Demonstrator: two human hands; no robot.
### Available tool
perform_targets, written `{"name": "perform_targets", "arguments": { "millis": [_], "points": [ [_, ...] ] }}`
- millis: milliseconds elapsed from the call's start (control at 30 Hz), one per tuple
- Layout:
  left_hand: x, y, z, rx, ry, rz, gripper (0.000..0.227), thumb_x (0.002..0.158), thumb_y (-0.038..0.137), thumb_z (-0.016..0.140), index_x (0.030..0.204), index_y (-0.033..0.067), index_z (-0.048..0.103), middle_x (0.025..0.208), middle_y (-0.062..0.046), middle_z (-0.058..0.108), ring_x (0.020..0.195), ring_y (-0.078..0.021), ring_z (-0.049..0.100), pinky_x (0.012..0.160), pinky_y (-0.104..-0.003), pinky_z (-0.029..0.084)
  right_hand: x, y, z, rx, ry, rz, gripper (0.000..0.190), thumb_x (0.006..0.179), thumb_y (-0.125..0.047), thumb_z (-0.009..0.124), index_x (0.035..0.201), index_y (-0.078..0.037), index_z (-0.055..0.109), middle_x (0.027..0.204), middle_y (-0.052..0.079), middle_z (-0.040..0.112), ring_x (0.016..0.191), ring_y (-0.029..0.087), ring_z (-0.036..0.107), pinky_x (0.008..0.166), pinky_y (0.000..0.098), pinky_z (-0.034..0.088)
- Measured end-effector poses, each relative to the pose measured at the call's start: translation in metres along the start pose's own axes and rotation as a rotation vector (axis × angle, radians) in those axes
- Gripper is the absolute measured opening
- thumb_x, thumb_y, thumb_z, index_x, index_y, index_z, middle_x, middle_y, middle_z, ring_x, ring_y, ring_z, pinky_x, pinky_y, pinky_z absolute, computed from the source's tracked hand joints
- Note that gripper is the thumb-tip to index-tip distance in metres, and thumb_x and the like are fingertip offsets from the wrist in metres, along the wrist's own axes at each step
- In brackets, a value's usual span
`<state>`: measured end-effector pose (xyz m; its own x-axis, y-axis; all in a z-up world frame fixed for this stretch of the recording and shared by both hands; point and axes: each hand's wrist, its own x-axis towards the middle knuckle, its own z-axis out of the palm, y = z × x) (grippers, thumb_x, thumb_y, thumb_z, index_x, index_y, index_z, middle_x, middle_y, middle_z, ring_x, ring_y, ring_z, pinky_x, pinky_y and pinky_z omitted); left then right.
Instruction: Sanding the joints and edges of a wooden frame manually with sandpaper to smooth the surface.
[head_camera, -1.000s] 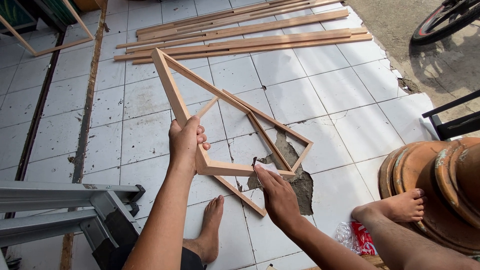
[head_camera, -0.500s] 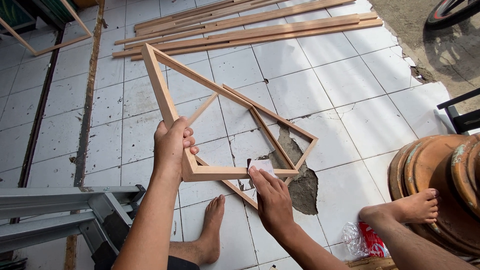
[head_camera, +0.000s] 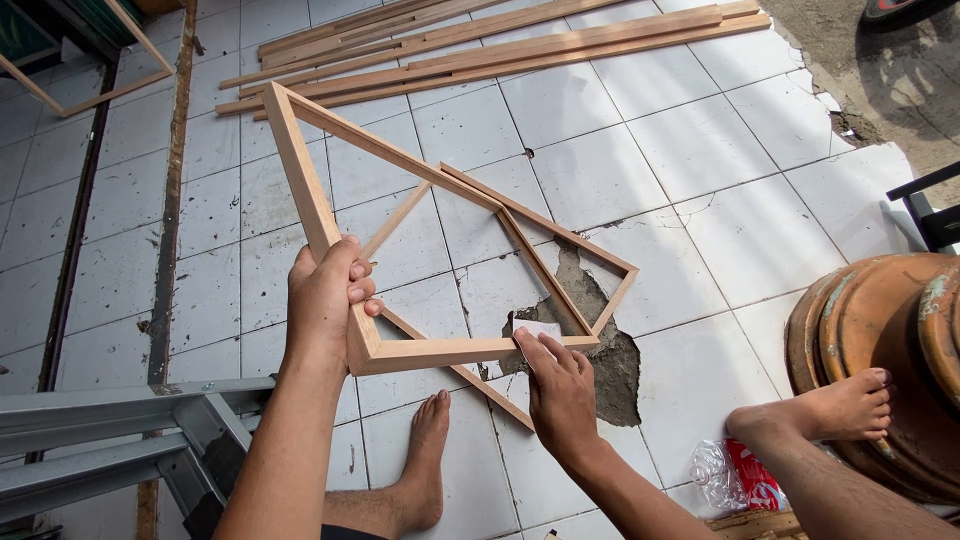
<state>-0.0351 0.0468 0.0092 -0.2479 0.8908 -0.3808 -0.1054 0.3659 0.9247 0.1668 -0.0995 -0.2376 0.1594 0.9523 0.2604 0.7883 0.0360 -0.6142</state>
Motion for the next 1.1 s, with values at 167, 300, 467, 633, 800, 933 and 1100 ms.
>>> {"name": "perform_targets", "arguments": {
  "millis": [167,300,467,633,800,933,1100],
  "points": [
    [-0.006,0.001,0.004,-0.005,0.005,-0.011,0.017,0.1,0.024,0.064,0.109,0.0182,0.051,0.079,0.003,0.043,0.057,-0.0053,0.033,0.049,-0.025,0.037,-0.007,0.088,0.021,-0.025,-0.323,0.524,0.056,0.116,-0.025,0.03,0.164,-0.043,0.052,0.155,0.004,0.07,0.158,0.026,0.05,0.122,0.0659,0.031],
    [-0.007,0.007,0.013,-0.011,-0.008,0.012,0.017,0.098,0.023,0.063,0.107,0.0177,0.05,0.079,0.003,0.043,0.057,-0.0054,0.033,0.049,-0.026,0.035,0.0,0.07,0.028,0.107,-0.13,0.365,0.057,0.108,-0.012,0.04,0.157,-0.029,0.064,0.157,0.0,0.072,0.156,0.036,0.053,0.116,0.0649,0.041],
    [-0.001,0.004,0.008,-0.005,0.001,0.008,0.017,0.1,0.024,0.064,0.108,0.0171,0.051,0.08,0.003,0.044,0.057,-0.0056,0.033,0.049,-0.026,0.037,-0.003,0.034,0.027,0.159,0.091,0.061,0.053,0.11,-0.006,0.05,0.158,-0.025,0.063,0.154,-0.001,0.074,0.148,0.025,0.061,0.119,0.0481,0.042],
    [0.006,-0.012,0.0,-0.005,-0.069,0.146,0.033,0.1,0.016,0.063,0.126,-0.001,0.054,0.078,0.003,0.044,0.054,-0.0026,0.043,0.047,-0.03,0.05,-0.011,0.125,0.064,-0.063,-0.245,0.501,0.056,0.119,-0.023,0.044,0.167,-0.053,0.048,0.161,-0.014,0.068,0.157,0.027,0.057,0.127,0.0632,0.042],
    [-0.011,0.01,0.015,0.016,0.001,0.004,0.018,0.097,0.023,0.063,0.107,0.0174,0.05,0.078,0.003,0.044,0.058,-0.0061,0.033,0.049,-0.026,0.036,-0.007,0.024,0.03,0.225,0.073,0.166,0.055,0.11,-0.006,0.045,0.161,-0.022,0.061,0.159,0.0,0.071,0.149,0.025,0.058,0.116,0.0491,0.045],
    [-0.009,0.012,0.018,0.019,0.004,0.018,0.018,0.095,0.023,0.062,0.108,0.0173,0.05,0.078,0.003,0.044,0.057,-0.0056,0.033,0.049,-0.026,0.036,-0.002,0.095,0.036,0.099,-0.063,0.305,0.066,0.106,-0.01,0.047,0.165,-0.039,0.055,0.163,-0.004,0.066,0.153,0.025,0.055,0.117,0.0514,0.038],
    [-0.012,0.012,0.024,0.001,0.025,-0.001,0.017,0.099,0.023,0.062,0.11,0.0163,0.051,0.081,0.001,0.047,0.058,-0.0072,0.036,0.049,-0.027,0.036,0.006,0.106,0.057,0.037,-0.09,0.365,0.051,0.112,-0.019,0.04,0.154,-0.034,0.066,0.15,0.006,0.075,0.151,0.032,0.056,0.109,0.0611,0.044]
  ]
}}
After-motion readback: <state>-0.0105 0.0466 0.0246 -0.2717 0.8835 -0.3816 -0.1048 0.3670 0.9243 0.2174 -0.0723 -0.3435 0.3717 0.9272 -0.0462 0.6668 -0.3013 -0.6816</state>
